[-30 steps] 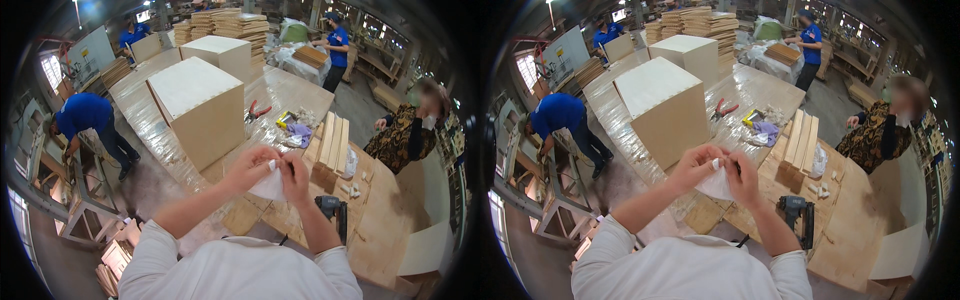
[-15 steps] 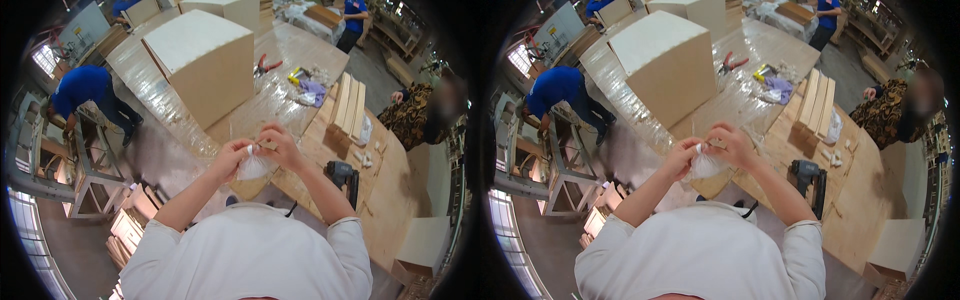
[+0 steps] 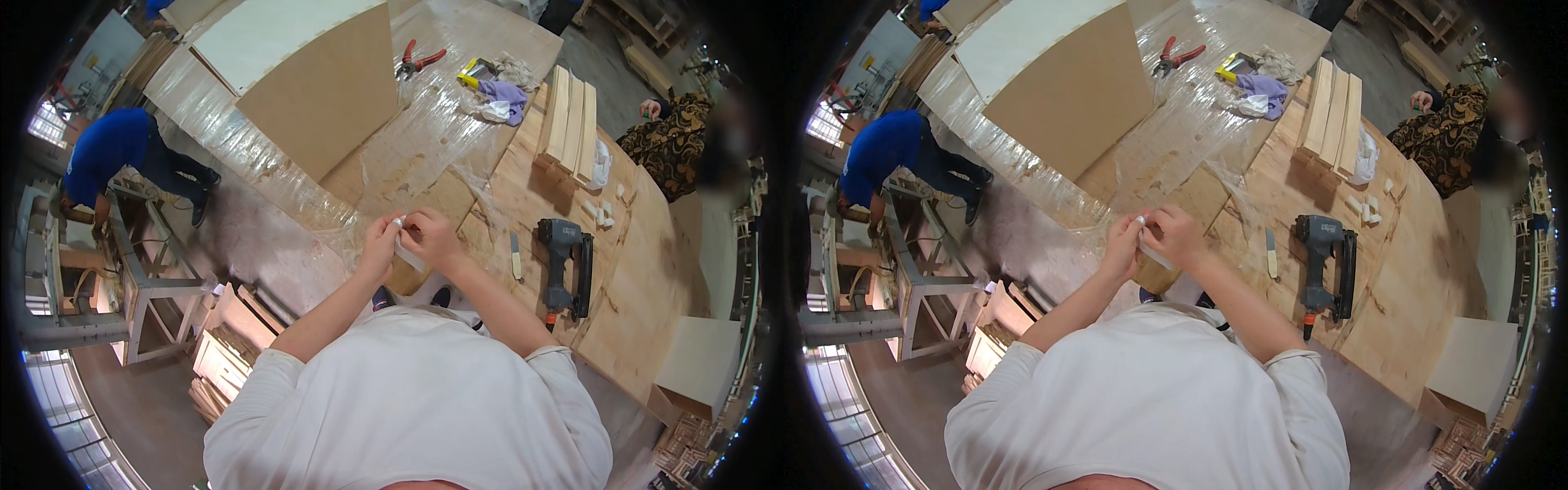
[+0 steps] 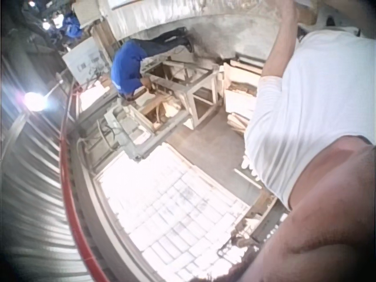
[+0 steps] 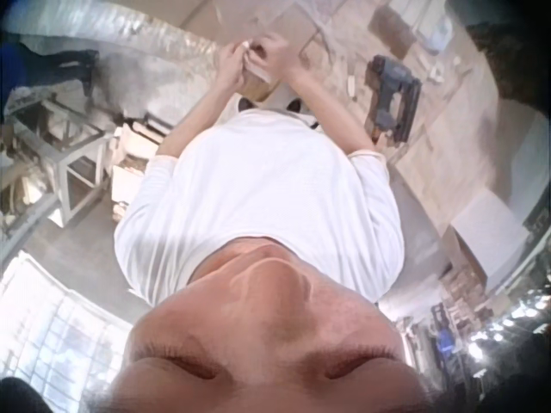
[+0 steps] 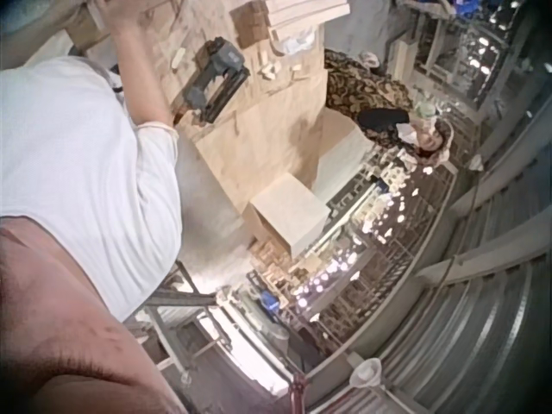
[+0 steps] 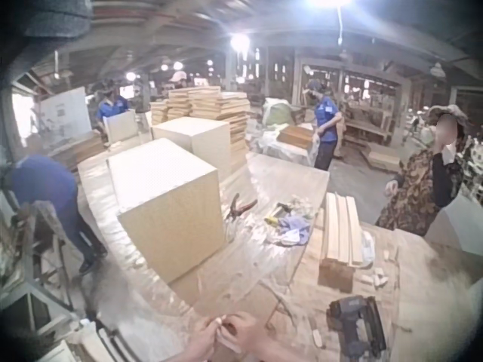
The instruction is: The person unpacks a small white object from a plastic bag, then retrieves a stack of wooden slats and places them on the workbench. They pick up a nail gun and use it to fasten a wooden box, repeatedly firing nails into the joints while holding the box steady.
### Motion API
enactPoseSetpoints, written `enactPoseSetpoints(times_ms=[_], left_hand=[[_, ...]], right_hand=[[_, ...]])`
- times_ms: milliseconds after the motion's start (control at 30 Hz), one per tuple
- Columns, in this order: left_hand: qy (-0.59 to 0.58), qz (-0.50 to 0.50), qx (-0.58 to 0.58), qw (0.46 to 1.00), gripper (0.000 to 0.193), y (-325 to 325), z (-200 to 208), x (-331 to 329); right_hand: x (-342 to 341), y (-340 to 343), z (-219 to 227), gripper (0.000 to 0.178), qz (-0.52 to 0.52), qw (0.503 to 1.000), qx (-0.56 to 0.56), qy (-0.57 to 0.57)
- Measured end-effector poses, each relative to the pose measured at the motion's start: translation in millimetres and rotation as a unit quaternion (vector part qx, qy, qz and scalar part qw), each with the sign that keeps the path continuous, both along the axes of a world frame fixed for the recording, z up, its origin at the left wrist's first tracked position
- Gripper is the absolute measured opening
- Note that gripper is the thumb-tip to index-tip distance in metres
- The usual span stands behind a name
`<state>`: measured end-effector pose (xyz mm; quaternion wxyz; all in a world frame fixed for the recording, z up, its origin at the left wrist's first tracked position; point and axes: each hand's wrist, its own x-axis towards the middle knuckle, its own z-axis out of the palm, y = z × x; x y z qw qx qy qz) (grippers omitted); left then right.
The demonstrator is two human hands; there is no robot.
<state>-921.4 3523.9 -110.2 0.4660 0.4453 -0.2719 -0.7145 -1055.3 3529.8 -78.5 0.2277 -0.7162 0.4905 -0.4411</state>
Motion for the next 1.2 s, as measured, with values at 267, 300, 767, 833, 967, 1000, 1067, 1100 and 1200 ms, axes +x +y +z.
enactPoseSetpoints(times_ms=[267,300,767,833,967,1000,1067,1100,1200], left_hand=[[0.023,-0.006,0.044,0.999,0.016,3.3,-14.3,1.0],[0.033,-0.001,0.035,0.999,0.016,3.5,-18.8,1.9],[0.079,-0.128,0.037,0.988,0.008,-5.2,-12.3,16.5],[0.063,-0.168,-0.008,0.984,0.01,-10.9,-11.8,18.7],[0.046,-0.25,-0.034,0.966,0.014,-26.9,-10.3,36.8],[0.044,-0.233,-0.002,0.971,0.015,-28.1,-8.3,36.2],[0.04,-0.194,0.062,0.978,0.016,-28.8,-8.0,37.4],[0.045,-0.176,0.075,0.98,0.017,-30.1,-13.5,37.8],[0.047,-0.122,0.104,0.986,0.019,-30.3,-18.5,29.1]], right_hand=[[6.4,4.9,-10.8,0.018,-0.06,0.996,0.058,0.011],[6.6,4.9,-12.0,0.018,-0.062,0.996,0.071,-0.006],[-11.1,2.4,-19.8,0.016,-0.015,0.996,0.086,-0.029],[-11.9,2.7,-24.1,0.017,-0.02,0.998,0.062,-0.009],[1.9,6.9,-26.1,0.017,-0.02,0.997,0.073,-0.007],[5.2,6.6,-27.2,0.018,-0.027,0.997,0.077,-0.011],[9.6,7.3,-27.5,0.017,-0.061,0.997,0.038,-0.02],[12.3,7.0,-27.1,0.016,-0.077,0.997,0.018,-0.025],[11.9,8.0,-24.9,0.016,-0.086,0.995,-0.042,0.034]])
